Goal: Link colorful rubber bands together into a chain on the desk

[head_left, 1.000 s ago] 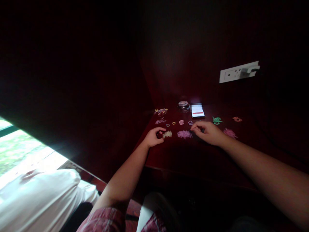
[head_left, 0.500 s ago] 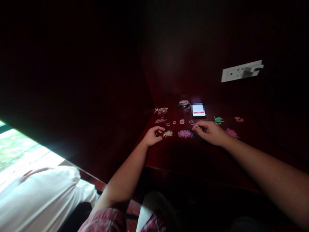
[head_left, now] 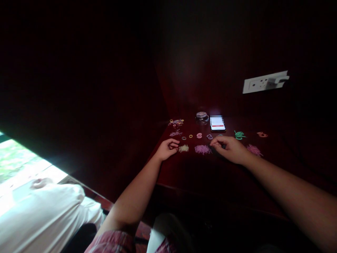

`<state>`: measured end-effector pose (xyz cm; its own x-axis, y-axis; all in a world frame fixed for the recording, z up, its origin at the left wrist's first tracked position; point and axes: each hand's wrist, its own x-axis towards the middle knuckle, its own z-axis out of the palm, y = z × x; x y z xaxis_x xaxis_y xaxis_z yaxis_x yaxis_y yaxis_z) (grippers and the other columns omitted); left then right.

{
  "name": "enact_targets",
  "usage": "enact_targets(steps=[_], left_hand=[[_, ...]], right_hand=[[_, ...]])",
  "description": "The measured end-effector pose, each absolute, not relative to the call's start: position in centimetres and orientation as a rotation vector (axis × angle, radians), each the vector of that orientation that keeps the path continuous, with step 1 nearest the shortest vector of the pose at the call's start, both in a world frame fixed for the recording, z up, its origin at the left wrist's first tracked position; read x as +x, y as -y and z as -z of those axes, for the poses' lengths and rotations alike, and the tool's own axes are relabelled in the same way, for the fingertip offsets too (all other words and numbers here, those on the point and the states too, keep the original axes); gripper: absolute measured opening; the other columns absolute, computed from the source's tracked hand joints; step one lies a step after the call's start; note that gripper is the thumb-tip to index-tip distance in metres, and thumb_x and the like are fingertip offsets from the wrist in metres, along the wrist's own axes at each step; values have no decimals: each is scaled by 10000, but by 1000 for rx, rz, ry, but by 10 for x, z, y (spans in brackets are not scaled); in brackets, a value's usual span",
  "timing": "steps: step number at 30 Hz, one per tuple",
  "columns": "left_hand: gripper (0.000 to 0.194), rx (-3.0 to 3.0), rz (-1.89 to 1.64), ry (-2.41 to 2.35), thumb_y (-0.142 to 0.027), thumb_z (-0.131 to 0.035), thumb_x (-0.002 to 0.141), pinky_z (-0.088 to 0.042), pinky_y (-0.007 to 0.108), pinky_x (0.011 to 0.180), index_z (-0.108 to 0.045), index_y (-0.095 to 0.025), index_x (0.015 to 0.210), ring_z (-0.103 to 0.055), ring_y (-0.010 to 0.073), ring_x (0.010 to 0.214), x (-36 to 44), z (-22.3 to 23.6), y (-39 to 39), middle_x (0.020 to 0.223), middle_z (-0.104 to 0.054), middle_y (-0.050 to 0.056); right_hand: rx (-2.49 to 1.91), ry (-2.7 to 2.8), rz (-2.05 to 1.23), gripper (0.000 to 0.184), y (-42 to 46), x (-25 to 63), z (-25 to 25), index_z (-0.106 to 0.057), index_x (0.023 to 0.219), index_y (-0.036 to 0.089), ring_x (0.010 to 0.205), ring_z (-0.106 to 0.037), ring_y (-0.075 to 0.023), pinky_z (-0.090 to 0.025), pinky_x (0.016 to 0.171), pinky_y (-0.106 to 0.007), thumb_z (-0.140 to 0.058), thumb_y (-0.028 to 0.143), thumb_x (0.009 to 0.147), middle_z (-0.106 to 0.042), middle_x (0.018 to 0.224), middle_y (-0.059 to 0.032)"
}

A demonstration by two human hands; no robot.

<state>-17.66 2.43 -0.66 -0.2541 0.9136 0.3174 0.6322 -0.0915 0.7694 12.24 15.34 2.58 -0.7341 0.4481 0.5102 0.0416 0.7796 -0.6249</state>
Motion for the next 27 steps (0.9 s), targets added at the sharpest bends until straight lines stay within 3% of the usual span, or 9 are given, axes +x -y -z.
enact_targets(steps=[5,9,14,18,23,27], left_hand=[[265,1554,-1348,-2185,-140,-547,787,-537,335,802,-673,-135,1020,-681,204,880,-195,11,-37,982,-716,108],[263,1525,-1266,-2419,-183,-650,721,-464,422,969,-691,-140,977,-635,279,1018,-201,14,-53,1061,-697,137],[420,1563,-1106,-2552,-263,-667,735,-368,485,1062,-655,-145,1138,-518,344,1201,-199,11,-71,1234,-633,169],[398,1561,-1014,-2604,-261,-624,780,-369,460,1071,-648,-207,1174,-512,318,1216,-203,7,-84,1267,-626,115],[417,1535,-1012,-2625,-235,-603,803,-382,408,1077,-617,-203,1218,-523,287,1220,-214,6,-97,1284,-612,107],[388,1526,-1063,-2560,-209,-595,821,-404,337,1066,-629,-232,1207,-570,223,1182,-223,11,-103,1268,-634,69]], right_hand=[[-365,2316,-773,174,-155,123,-23,-638,799,188,640,-539,-160,-416,567,-263,-518,302,853,-621,713,-31],[-348,2323,-781,183,-153,123,-25,-628,786,193,626,-525,-158,-415,564,-265,-507,304,867,-595,688,-23],[-338,2345,-772,201,-150,124,-29,-611,762,197,595,-487,-148,-406,555,-259,-490,305,882,-524,635,-5],[-362,2371,-762,210,-148,125,-30,-599,757,200,599,-481,-143,-398,552,-248,-484,313,893,-516,637,1],[-406,2398,-721,224,-148,127,-30,-615,796,197,626,-520,-144,-423,583,-246,-472,328,909,-564,675,-5],[-436,2419,-710,245,-150,128,-28,-626,814,193,654,-558,-158,-453,610,-261,-475,352,924,-605,702,-21]])
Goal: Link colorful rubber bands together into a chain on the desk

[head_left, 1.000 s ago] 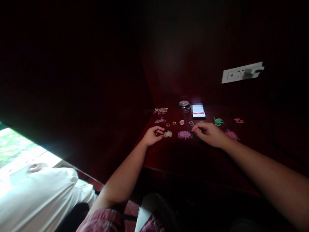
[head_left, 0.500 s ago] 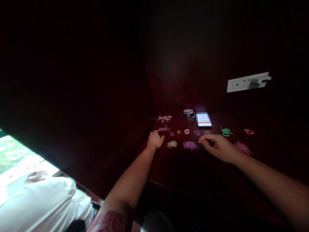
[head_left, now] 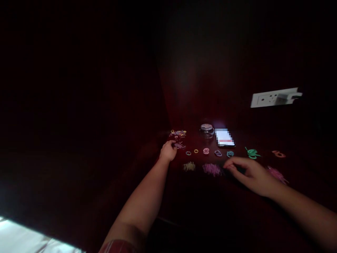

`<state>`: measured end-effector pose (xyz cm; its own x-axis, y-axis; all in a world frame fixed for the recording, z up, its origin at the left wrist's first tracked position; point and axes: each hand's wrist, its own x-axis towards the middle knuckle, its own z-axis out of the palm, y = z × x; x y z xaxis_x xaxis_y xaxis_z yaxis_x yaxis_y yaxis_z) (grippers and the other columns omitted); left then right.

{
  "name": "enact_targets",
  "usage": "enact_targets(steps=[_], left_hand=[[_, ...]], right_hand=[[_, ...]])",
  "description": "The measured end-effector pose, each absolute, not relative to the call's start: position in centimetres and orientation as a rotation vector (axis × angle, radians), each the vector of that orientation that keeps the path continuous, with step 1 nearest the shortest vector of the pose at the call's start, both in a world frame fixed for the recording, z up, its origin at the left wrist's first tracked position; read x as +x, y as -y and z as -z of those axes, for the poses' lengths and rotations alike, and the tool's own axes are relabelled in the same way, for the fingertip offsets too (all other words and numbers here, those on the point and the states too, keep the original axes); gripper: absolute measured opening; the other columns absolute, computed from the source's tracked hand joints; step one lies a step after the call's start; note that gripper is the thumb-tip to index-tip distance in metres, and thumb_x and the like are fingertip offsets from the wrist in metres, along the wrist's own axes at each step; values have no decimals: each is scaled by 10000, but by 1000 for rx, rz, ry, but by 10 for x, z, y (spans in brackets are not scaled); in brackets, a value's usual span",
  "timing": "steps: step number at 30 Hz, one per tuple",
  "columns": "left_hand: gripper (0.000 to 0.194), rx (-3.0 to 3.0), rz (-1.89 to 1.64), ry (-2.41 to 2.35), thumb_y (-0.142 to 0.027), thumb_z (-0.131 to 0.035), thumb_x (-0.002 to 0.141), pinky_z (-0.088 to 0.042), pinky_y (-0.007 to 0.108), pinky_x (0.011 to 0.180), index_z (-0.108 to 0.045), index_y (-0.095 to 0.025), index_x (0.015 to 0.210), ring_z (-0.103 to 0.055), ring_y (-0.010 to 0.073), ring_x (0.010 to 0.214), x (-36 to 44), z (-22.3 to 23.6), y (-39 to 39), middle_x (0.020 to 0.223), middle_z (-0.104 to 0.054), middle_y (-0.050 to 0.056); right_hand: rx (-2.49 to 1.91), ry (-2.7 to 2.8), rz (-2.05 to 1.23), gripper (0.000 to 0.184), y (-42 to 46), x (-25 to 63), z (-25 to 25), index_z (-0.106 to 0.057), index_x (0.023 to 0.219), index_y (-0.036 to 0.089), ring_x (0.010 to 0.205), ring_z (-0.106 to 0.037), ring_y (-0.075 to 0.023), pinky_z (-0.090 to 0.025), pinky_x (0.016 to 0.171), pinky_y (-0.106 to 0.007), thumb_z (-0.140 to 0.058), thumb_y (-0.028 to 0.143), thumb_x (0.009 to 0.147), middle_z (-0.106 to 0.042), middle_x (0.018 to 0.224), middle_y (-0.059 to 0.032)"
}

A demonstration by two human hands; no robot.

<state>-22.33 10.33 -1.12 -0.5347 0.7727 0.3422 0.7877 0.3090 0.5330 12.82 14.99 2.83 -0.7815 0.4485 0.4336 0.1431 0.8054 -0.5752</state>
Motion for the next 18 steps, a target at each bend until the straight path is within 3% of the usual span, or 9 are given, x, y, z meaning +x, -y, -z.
enact_targets(steps=[6,18], left_hand=[[310,-1554,1178,2559,-198,-612,817,-466,297,989,-694,-261,1109,-651,182,1040,-233,20,-111,1110,-719,26],[251,-1528,1351,2521,-114,-592,811,-511,252,861,-673,-212,1028,-685,137,878,-232,17,-111,980,-745,28]], right_hand=[[-509,2427,-713,268,-150,131,-28,-652,865,193,684,-612,-181,-492,624,-276,-482,390,929,-655,744,-42],[-558,2410,-676,290,-151,133,-31,-659,851,201,692,-633,-190,-508,612,-278,-493,429,921,-669,758,-48]])
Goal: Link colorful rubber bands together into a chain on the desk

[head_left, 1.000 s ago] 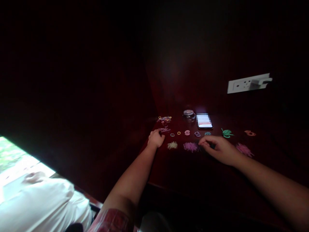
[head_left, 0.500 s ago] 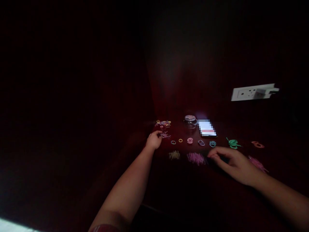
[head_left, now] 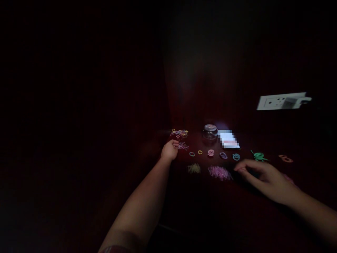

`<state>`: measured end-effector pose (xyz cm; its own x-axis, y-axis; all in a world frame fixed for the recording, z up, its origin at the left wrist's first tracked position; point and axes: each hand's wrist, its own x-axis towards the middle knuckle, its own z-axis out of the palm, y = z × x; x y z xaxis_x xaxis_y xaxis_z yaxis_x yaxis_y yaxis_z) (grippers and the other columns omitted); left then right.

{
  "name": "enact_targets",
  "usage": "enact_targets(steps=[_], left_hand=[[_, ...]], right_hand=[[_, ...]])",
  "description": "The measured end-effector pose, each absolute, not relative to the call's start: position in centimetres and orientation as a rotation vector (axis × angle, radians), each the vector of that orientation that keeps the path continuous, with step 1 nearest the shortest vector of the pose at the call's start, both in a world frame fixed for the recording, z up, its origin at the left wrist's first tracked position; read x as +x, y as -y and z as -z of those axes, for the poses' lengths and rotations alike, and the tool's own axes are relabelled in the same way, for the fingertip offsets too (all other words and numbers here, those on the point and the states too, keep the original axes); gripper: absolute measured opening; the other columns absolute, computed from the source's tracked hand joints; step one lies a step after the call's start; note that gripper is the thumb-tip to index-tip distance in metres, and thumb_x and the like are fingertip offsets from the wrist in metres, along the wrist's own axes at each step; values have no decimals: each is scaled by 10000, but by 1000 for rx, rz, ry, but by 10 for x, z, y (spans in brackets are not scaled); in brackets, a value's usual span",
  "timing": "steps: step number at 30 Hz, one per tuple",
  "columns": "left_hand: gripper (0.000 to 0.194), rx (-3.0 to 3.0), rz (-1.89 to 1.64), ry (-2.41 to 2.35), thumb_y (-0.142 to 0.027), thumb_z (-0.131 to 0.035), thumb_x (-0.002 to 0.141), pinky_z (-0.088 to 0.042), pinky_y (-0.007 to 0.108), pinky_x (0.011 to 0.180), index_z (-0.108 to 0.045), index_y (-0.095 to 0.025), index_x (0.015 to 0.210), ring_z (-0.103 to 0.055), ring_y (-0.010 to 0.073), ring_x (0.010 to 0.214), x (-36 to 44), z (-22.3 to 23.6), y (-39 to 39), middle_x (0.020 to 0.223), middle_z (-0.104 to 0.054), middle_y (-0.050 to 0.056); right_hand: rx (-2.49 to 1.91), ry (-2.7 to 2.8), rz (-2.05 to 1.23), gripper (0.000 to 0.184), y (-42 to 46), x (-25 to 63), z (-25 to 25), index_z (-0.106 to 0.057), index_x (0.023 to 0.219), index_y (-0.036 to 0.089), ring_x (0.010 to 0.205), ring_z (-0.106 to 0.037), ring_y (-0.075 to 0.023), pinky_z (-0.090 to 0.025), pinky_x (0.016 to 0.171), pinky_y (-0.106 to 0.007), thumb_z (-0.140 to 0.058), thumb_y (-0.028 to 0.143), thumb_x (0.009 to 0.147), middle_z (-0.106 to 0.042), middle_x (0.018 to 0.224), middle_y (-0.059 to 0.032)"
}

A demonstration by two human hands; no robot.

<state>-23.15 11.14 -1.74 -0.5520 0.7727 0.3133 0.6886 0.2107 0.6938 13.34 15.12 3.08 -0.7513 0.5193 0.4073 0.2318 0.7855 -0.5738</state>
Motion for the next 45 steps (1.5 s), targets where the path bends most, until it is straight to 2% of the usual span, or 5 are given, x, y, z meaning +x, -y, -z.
enact_targets(steps=[8,13,21,36,45], left_hand=[[244,1461,-1290,-2370,-94,-528,822,-529,267,807,-662,-170,1011,-682,151,829,-230,13,-107,942,-738,54],[347,1650,-1204,-2286,-69,-535,795,-488,236,946,-681,-203,1080,-658,137,993,-218,3,-107,1128,-709,29],[411,1750,-934,-2302,-187,-606,784,-373,377,1113,-683,-270,1179,-533,255,1242,-211,2,-105,1289,-647,12],[403,1773,-953,-2352,-145,-534,836,-349,309,1134,-668,-226,1208,-525,198,1258,-216,2,-107,1322,-622,21],[337,1764,-850,-2359,-181,-546,852,-348,344,1130,-701,-282,1133,-527,212,1248,-215,6,-109,1293,-642,-5]], right_hand=[[-574,2382,-707,298,-153,134,-31,-653,848,198,649,-600,-176,-493,592,-280,-503,446,917,-640,712,-37],[-585,2394,-691,268,-151,134,-32,-651,872,208,664,-612,-173,-497,588,-271,-500,425,919,-651,739,-30],[-575,2420,-652,270,-148,134,-33,-655,876,198,689,-632,-178,-505,599,-267,-501,413,925,-672,761,-43],[-567,2401,-646,273,-146,134,-36,-668,866,203,689,-647,-180,-517,592,-271,-516,424,913,-684,768,-41],[-567,2411,-647,271,-145,134,-36,-669,866,200,686,-640,-181,-513,598,-270,-515,417,916,-686,761,-47]])
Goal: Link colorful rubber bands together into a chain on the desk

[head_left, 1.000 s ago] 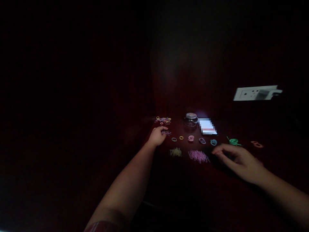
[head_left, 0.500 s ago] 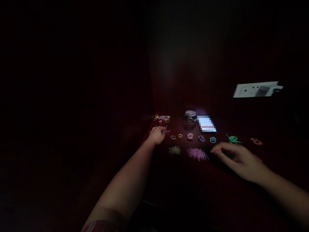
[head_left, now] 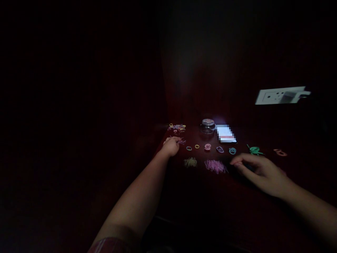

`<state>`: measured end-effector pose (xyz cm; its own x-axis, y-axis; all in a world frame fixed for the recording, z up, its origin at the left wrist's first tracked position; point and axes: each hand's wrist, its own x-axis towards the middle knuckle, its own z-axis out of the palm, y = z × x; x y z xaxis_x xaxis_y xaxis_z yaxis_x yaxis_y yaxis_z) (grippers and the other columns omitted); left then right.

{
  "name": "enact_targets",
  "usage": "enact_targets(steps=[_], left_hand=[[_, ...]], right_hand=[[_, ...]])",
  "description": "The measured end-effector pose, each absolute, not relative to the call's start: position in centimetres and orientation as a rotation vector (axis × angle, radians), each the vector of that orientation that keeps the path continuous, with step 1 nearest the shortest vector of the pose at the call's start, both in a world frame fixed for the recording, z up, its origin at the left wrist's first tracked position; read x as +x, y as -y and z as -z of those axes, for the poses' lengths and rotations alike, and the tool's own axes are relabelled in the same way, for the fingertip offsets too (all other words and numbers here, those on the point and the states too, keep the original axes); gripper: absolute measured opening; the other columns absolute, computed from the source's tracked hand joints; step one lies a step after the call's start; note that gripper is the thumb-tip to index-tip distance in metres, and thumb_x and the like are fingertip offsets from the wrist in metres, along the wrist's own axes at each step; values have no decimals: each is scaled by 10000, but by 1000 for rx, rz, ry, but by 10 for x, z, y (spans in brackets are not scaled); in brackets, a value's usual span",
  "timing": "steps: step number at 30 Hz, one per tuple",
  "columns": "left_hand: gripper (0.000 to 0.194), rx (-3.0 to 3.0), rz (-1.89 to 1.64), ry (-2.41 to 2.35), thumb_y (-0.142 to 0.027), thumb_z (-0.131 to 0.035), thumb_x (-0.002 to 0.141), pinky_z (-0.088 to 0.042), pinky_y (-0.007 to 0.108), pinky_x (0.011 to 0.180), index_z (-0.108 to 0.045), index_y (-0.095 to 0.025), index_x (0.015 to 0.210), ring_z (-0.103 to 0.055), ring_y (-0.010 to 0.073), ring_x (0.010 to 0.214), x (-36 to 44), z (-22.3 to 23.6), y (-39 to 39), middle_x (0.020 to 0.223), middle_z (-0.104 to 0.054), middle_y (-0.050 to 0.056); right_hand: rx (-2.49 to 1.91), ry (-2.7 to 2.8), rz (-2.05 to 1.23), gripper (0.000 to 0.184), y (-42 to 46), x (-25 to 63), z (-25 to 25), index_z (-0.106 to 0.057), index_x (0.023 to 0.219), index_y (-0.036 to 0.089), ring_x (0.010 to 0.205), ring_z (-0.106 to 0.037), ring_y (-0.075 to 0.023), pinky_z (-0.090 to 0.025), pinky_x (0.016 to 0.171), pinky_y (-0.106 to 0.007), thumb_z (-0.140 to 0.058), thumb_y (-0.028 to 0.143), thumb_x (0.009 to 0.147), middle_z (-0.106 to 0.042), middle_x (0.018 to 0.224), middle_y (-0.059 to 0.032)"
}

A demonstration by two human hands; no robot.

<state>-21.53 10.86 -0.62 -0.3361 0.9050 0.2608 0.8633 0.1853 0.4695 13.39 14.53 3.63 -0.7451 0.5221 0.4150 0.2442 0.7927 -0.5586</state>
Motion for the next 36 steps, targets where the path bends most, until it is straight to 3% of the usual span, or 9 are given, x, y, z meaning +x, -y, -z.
enact_targets(steps=[6,13,21,29,32,36], left_hand=[[397,1747,-879,-2372,-158,-521,858,-331,334,1146,-669,-258,1213,-497,215,1281,-216,5,-109,1348,-601,9],[302,1718,-879,-2373,-183,-563,848,-368,326,1114,-721,-267,1092,-554,216,1211,-215,5,-109,1272,-653,9],[347,1707,-888,-2380,-160,-547,846,-329,332,1137,-699,-271,1137,-506,222,1266,-214,7,-108,1316,-625,2],[348,1637,-1143,-2349,-130,-565,831,-348,318,1134,-701,-202,1143,-539,216,1238,-213,3,-109,1298,-633,53],[312,1552,-1293,-2328,-141,-567,841,-414,297,1077,-707,-172,1118,-605,202,1157,-214,0,-110,1233,-671,72],[251,1372,-1472,-2307,-236,-594,855,-544,256,839,-708,-140,1057,-702,180,910,-220,-2,-110,1022,-742,88]], right_hand=[[-561,2403,-653,232,-147,135,-35,-678,875,209,713,-657,-191,-526,624,-285,-533,389,899,-696,781,-40],[-558,2404,-636,244,-147,134,-36,-677,877,210,707,-655,-187,-524,613,-282,-524,398,905,-695,787,-44],[-560,2398,-652,268,-144,133,-38,-671,852,208,683,-643,-183,-521,595,-274,-517,420,909,-688,757,-46],[-577,2385,-674,301,-148,135,-35,-675,867,199,700,-651,-201,-529,613,-301,-529,460,905,-696,788,-61],[-571,2383,-672,306,-148,136,-35,-674,875,198,702,-654,-205,-530,608,-301,-527,464,906,-698,797,-66],[-568,2397,-663,310,-147,136,-36,-678,870,200,702,-655,-217,-529,580,-306,-522,467,903,-697,789,-71]])
